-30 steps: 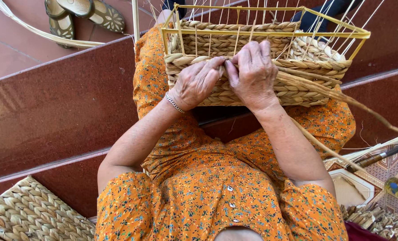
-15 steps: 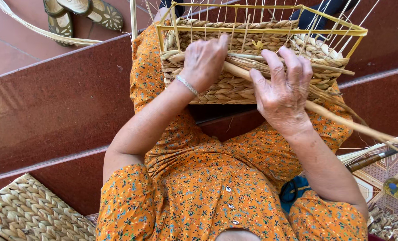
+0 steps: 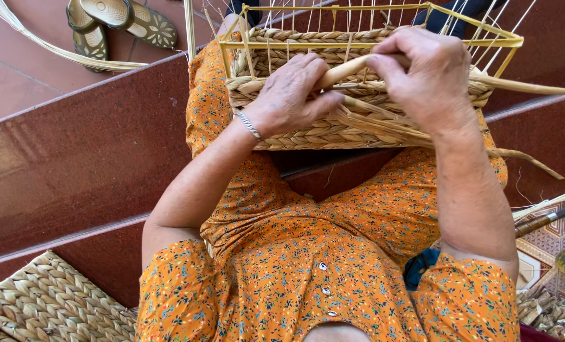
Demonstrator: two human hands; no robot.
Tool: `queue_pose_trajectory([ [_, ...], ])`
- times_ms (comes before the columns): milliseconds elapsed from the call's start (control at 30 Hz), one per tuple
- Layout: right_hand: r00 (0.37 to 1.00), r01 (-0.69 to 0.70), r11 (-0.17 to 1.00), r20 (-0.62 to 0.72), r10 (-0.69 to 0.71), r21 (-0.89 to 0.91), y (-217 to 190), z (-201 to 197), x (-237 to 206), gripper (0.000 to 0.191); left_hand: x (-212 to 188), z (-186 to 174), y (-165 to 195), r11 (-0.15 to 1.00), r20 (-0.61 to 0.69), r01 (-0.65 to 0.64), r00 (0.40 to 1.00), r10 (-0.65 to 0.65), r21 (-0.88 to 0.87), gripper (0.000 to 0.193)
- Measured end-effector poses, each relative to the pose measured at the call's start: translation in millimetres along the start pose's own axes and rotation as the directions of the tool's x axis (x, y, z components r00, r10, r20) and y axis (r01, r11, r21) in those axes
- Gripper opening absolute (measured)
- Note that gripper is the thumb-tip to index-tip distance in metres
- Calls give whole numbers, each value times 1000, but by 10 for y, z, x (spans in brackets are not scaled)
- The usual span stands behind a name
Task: The person weaves a rectangular basket by hand, interlacing long dried palm strips through a vertical frame. They periodically use scissors to trim excess material and a wooden mallet to tighten the weave.
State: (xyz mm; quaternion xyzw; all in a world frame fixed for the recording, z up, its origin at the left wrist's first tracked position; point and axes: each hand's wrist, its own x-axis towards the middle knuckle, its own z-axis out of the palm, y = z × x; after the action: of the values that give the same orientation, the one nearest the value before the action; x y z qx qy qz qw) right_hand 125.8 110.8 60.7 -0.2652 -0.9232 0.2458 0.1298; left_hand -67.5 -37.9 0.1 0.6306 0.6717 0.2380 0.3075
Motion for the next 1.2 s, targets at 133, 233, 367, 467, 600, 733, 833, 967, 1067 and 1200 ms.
queue_pose_trajectory([
  [133, 991, -88, 990, 93, 99, -113, 153, 107, -152, 15, -23, 122, 66, 985, -377, -166, 916, 139, -40, 37],
  [233, 998, 47, 999, 32, -46, -15, 171, 242, -232, 33, -135, 149, -21, 951, -415, -279, 855, 310, 134, 28],
  [367, 999, 27, 981, -18, -31, -193, 213, 414, -186, 41, -228, 269, -118, 903, -263, -332, 877, 402, 272, 16],
  [467, 993, -89, 976, 56, 102, -200, 251, 479, -241, 39, -185, 370, -196, 910, -353, -351, 841, 409, 219, 16],
  [600, 974, -176, 984, 138, 179, -33, 246, 532, -481, 33, 119, 498, -257, 983, -366, -141, 914, 176, 120, 15],
  [733, 974, -211, 958, 127, 189, 193, 234, 517, -532, 22, 332, 554, -247, 985, -392, -61, 912, 122, 163, 19],
  [833, 993, -118, 993, 2, 118, -16, 170, 391, -526, 20, 292, 557, -232, 961, -514, -133, 822, 243, 242, 35],
  [967, 958, 209, 934, -133, -256, -289, -33, 213, -621, 32, 266, 550, -238, 890, -418, -84, 861, 291, 448, 27],
  [1067, 982, 186, 940, 29, -186, -286, -171, 198, -708, 48, 347, 529, -243, 942, -176, -18, 981, 81, 335, 15],
  [1200, 993, 104, 972, 83, -88, -213, -157, 165, -774, 41, 325, 399, -223, 993, -212, -100, 974, 86, -57, 7],
])
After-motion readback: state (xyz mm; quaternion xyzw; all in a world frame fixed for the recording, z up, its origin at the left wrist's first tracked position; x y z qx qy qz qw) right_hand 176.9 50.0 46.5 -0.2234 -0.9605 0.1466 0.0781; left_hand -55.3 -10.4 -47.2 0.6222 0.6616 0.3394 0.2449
